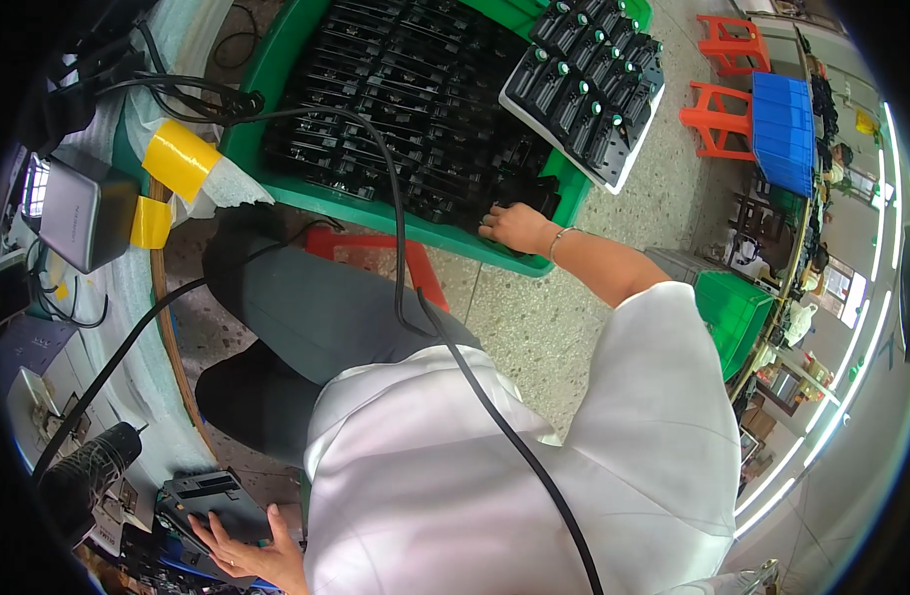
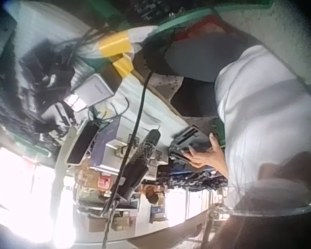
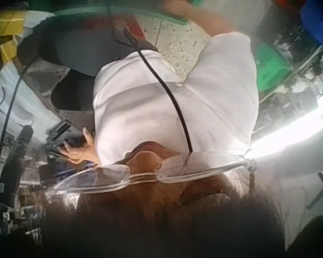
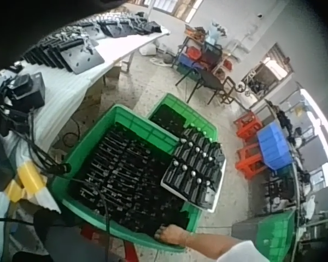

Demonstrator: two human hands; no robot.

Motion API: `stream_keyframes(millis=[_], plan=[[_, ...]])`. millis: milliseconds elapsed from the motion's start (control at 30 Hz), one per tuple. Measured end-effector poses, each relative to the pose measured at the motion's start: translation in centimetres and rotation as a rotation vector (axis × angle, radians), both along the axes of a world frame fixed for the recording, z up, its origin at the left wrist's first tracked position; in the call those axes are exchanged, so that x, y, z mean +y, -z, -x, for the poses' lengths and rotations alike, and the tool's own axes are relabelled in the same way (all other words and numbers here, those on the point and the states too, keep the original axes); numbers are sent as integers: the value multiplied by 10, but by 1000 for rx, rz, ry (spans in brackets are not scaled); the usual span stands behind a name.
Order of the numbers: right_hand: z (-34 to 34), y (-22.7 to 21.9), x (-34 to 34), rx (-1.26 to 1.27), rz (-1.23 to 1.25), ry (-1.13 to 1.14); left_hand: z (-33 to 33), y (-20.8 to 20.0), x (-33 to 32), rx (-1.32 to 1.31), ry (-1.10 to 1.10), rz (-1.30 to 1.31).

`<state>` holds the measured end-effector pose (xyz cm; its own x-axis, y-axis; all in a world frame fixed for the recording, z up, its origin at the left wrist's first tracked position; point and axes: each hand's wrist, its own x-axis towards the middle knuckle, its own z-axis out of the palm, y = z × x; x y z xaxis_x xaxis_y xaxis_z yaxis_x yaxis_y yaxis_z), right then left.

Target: The person assembles plastic electronic housings by securing them with screws using an electric screwdriver.

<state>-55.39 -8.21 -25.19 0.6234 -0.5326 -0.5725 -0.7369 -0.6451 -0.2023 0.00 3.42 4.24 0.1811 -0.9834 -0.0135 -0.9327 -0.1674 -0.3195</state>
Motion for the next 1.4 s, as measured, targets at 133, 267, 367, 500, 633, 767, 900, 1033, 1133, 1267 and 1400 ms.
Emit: stream_keyframes(millis=[133,267,367,500,633,767,900,1033,1133,1267,1400], plan=[[11,-15,9,-66,56,70,-1,2,-3,4,48,31],[1,-8,4,-171,128,464,0,2,-7,26,59,36],[1,-9,-19,-18,373,834,-1,3,-5,37,64,40],[26,-10,-25,135,488,1062,-3,2,-5,11,72,30],[49,-1,-9,162,325,1194,0,2,-7,-1,94,45],[62,2,-12,206,111,1183,-2,4,-5,25,86,62],[67,5,-23,171,-145,1302,-1,4,-6,-37,68,25],[68,0,-14,211,3,975,-3,4,-4,1,82,57],[74,8,-11,296,88,1013,-2,6,-6,16,83,60],[69,-13,-25,189,-301,1274,-6,7,-5,76,119,95],[62,-11,-21,185,-37,1192,-2,4,-5,-12,85,58]])
